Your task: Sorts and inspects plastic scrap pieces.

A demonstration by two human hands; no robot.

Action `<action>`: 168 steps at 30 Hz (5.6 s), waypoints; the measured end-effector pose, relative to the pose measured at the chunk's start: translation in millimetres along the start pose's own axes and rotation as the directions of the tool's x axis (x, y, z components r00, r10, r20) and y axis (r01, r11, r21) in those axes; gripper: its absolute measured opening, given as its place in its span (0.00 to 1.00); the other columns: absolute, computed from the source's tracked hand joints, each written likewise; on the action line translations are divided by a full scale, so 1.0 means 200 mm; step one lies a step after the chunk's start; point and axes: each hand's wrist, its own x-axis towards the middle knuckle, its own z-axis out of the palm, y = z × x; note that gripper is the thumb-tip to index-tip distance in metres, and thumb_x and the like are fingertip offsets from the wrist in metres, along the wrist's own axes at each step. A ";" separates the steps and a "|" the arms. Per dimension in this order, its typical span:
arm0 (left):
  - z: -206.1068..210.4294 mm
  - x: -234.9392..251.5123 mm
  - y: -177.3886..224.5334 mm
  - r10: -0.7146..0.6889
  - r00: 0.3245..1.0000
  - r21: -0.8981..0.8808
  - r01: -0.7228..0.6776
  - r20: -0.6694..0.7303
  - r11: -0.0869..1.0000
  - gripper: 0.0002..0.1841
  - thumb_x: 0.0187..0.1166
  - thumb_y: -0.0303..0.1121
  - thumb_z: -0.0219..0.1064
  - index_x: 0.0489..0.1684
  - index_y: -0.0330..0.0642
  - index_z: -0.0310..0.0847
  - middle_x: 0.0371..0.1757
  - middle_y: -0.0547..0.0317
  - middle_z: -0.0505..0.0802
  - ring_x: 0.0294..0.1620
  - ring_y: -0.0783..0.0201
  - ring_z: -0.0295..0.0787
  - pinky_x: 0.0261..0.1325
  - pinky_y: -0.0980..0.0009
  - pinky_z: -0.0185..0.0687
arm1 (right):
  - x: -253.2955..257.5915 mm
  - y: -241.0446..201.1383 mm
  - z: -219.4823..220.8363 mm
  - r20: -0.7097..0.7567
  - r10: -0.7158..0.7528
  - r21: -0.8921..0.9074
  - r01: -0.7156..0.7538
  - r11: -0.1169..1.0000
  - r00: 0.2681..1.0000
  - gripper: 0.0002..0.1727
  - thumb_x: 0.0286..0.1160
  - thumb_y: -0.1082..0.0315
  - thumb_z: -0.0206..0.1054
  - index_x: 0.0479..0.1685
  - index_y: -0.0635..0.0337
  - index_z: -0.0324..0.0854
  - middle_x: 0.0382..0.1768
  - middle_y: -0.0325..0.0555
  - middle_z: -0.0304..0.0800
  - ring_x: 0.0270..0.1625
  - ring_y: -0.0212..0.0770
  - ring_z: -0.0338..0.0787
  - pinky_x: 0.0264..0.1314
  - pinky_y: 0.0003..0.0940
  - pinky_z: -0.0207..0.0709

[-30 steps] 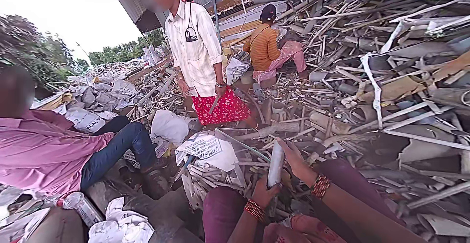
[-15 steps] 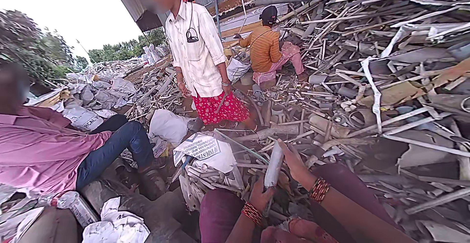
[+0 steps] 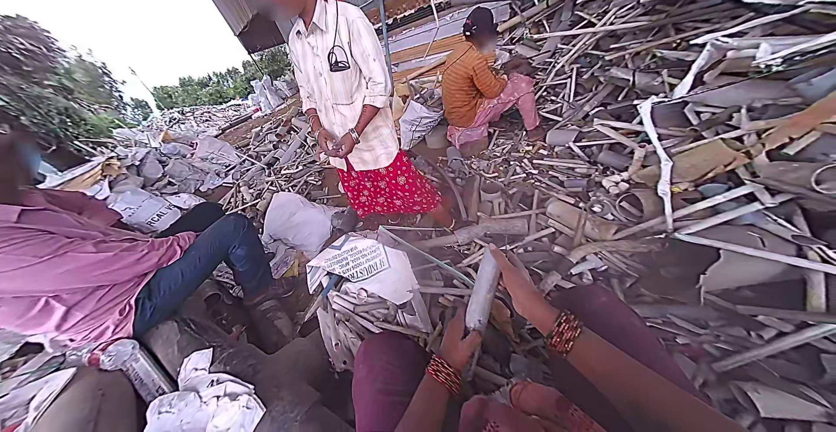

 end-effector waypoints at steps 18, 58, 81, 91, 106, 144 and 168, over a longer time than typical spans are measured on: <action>0.00 -0.01 0.09 -0.046 0.998 0.102 0.043 0.034 0.994 0.40 0.75 0.45 0.61 0.79 0.15 0.61 0.68 0.18 0.81 0.74 0.35 0.80 0.80 0.46 0.70 | 0.01 0.02 0.01 -0.001 -0.009 -0.068 0.009 0.998 1.000 0.32 0.91 0.44 0.50 0.81 0.59 0.66 0.60 0.56 0.81 0.47 0.42 0.81 0.46 0.40 0.74; 0.02 -0.01 0.10 -0.047 0.999 0.096 0.044 0.026 0.994 0.43 0.74 0.44 0.62 0.82 0.15 0.54 0.66 0.17 0.82 0.70 0.36 0.83 0.76 0.47 0.74 | 0.00 0.00 0.01 -0.006 0.004 -0.066 -0.005 0.998 1.000 0.33 0.91 0.45 0.51 0.84 0.58 0.63 0.70 0.62 0.77 0.62 0.51 0.80 0.58 0.51 0.72; 0.01 -0.02 0.09 -0.065 0.997 0.086 0.061 0.033 0.994 0.43 0.74 0.41 0.63 0.85 0.17 0.52 0.72 0.16 0.78 0.77 0.33 0.76 0.82 0.44 0.67 | 0.03 0.05 0.00 -0.005 -0.025 -0.093 0.024 0.995 1.000 0.33 0.90 0.42 0.50 0.84 0.56 0.64 0.62 0.58 0.80 0.48 0.44 0.81 0.47 0.42 0.73; 0.02 -0.01 0.10 -0.048 0.998 0.108 0.045 0.027 0.993 0.40 0.75 0.40 0.61 0.83 0.17 0.55 0.67 0.17 0.82 0.71 0.32 0.82 0.77 0.43 0.74 | 0.02 0.03 0.01 -0.004 -0.037 -0.083 0.036 0.996 0.999 0.32 0.91 0.43 0.49 0.82 0.56 0.65 0.55 0.52 0.82 0.43 0.38 0.81 0.42 0.36 0.74; 0.00 -0.02 0.06 0.000 0.999 0.014 0.000 0.041 1.000 0.43 0.76 0.45 0.60 0.84 0.15 0.53 0.70 0.16 0.79 0.75 0.33 0.78 0.81 0.45 0.69 | 0.00 0.02 0.01 0.021 -0.042 -0.086 0.044 0.995 0.999 0.32 0.91 0.44 0.49 0.83 0.57 0.63 0.58 0.53 0.83 0.44 0.38 0.81 0.42 0.35 0.73; 0.01 0.00 0.13 -0.154 0.987 0.074 0.151 0.036 0.986 0.33 0.89 0.45 0.56 0.81 0.21 0.62 0.65 0.22 0.85 0.69 0.37 0.84 0.76 0.44 0.74 | 0.00 0.04 0.02 0.003 -0.007 -0.119 0.008 0.993 1.000 0.33 0.90 0.43 0.50 0.85 0.53 0.63 0.62 0.54 0.80 0.46 0.40 0.79 0.44 0.38 0.72; 0.02 0.04 0.11 -0.277 0.960 -0.025 0.278 0.036 0.960 0.38 0.73 0.38 0.76 0.79 0.25 0.65 0.63 0.28 0.86 0.61 0.45 0.88 0.70 0.50 0.80 | 0.02 -0.15 -0.09 -0.075 -0.207 0.036 0.210 0.977 0.976 0.27 0.91 0.52 0.53 0.78 0.63 0.68 0.62 0.54 0.82 0.56 0.37 0.83 0.55 0.36 0.77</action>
